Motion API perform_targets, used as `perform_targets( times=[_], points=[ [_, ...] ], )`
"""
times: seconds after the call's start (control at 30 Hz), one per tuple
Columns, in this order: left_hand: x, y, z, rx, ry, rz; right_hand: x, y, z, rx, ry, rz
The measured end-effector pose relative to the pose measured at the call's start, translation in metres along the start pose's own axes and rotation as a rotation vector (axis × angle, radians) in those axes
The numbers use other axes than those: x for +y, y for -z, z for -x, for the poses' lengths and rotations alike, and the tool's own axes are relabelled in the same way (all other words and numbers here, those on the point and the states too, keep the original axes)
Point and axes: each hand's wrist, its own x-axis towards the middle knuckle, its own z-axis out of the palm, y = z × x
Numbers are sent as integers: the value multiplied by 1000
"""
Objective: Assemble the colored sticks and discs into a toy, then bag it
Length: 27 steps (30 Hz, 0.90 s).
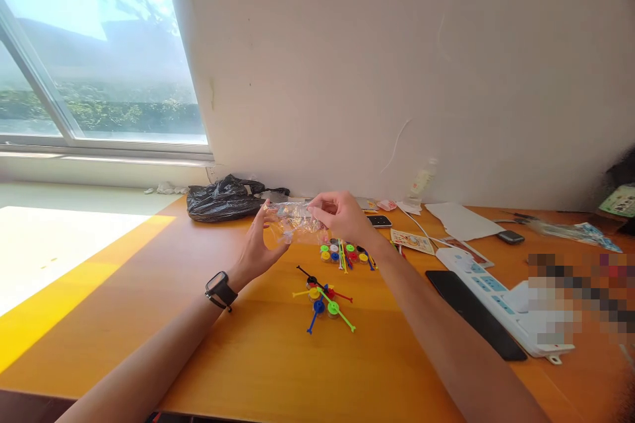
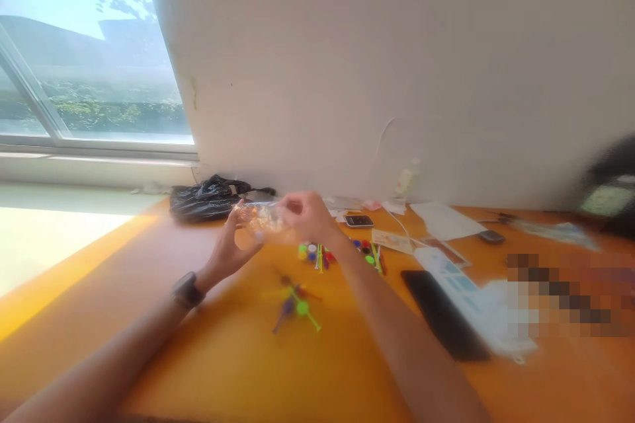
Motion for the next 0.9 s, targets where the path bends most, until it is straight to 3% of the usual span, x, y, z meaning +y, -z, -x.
perform_targets(
  times=[0.2,0.4,0.6,0.9],
  points=[
    [6,1,0,75,7,33,5,-1,-1,-60,-23,15],
    [5,-2,-1,-26,145,196,19,1,-3,-82,-29,63],
    [12,-8,1,-50,227,359,28,-7,-5,12,-103,158],
    [14,-13,4,59,207,358,26,-17,-2,142,-66,162]
  ],
)
